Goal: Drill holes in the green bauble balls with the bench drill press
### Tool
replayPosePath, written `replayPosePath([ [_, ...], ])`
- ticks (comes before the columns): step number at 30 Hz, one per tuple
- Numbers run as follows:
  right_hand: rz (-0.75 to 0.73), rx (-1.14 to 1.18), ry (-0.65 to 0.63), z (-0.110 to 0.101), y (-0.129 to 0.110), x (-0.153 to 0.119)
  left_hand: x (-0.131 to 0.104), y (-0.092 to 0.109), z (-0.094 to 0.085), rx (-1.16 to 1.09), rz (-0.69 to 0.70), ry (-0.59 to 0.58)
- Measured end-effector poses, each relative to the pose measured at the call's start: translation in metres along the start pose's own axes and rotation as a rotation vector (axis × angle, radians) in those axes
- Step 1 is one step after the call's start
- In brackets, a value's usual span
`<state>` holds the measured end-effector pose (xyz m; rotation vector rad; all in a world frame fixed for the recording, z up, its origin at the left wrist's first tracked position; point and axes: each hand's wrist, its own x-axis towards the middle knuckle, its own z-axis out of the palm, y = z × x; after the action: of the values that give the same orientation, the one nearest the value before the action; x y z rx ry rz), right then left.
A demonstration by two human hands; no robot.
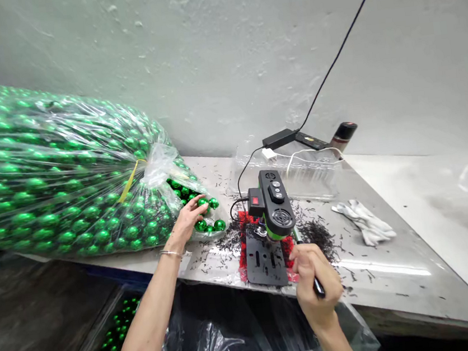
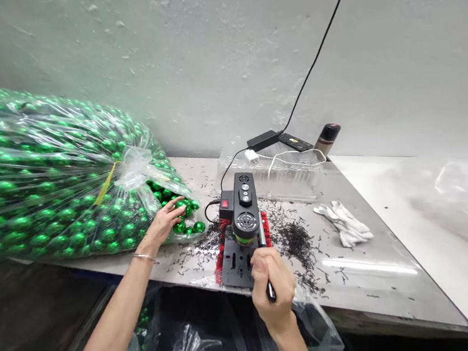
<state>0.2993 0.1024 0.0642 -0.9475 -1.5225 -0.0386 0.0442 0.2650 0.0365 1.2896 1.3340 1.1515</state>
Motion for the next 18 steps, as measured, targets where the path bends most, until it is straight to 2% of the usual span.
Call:
replayPosePath([
  [1,-0.006,0.002,0.0,0.0,0.0,0.0,-0.005,0.001,-0.002,-0.209,-0.074,-0.008],
  [3,-0.015,0.002,-0.001,0.0,0.0,0.0,-0.016,0.005,-0.003,-0.465,-0.209,-0.023],
  [5,-0.02,-0.003,-0.001,-0.001,0.0,0.0,-0.027,0.01,-0.001,-0.618,-0.285,-0.024],
  [7,-0.02,-0.007,-0.006,-0.001,0.0,0.0,-0.038,0.014,0.003,-0.726,-0.303,-0.031],
  [12,-0.006,-0.02,-0.01,-0.001,-0.001,0.0,-0.061,0.015,0.027,-0.855,-0.364,-0.091],
  [18,0.013,-0.049,-0.029,-0.002,-0.001,-0.001,-0.083,-0.001,0.064,-0.841,-0.467,-0.177],
])
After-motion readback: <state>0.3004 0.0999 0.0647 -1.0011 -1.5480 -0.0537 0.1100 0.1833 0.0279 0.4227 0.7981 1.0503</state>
